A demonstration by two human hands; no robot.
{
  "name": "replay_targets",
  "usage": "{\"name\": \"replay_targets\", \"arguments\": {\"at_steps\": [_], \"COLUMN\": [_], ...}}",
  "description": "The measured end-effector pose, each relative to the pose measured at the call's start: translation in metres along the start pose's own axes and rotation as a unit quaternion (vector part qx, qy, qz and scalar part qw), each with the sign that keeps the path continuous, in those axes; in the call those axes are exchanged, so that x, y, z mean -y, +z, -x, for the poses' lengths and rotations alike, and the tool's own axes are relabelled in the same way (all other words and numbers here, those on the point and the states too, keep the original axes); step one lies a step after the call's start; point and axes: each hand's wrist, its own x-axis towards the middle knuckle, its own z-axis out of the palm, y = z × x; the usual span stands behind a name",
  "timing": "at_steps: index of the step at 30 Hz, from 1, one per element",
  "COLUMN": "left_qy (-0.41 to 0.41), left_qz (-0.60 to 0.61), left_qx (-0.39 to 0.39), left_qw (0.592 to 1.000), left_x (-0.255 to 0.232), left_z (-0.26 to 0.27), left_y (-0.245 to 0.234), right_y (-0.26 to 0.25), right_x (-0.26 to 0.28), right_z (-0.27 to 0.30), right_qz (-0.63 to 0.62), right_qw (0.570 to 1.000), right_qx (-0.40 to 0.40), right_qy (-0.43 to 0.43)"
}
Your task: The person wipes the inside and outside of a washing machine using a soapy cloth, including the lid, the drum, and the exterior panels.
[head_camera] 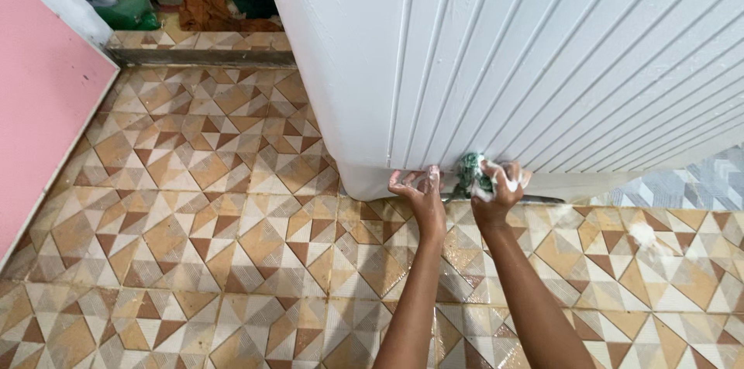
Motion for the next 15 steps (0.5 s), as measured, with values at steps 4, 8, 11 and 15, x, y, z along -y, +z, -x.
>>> {"name": "replay_targets", "arguments": {"at_steps": [4, 8, 11, 15], "left_qy": [0.035, -0.004, -0.004, -0.010], "left_qz": [0.020, -0.010, 0.009, -0.037], "left_qx": [0.008, 0.015, 0.042, 0.040], "left_qw": [0.999, 1.000, 0.999, 0.998], "left_x": [0.016, 0.025, 0.029, 0.024], "left_z": [-0.007, -0.005, 0.001, 0.004], "left_y": [-0.003, -0.001, 0.004, 0.010], "right_y": [-0.013, -0.002, 0.003, 0.008], "right_x": [0.000, -0.011, -0.019, -0.038], "right_z": [-0.004, -0.069, -0.088, -0.024], "right_qz": [0.091, -0.012, 0.005, -0.052], "right_qw": [0.994, 0.997, 0.991, 0.984], "right_qx": [0.057, -0.071, -0.131, -0.171], "right_qy": [0.024, 0.006, 0.000, -0.001]}}
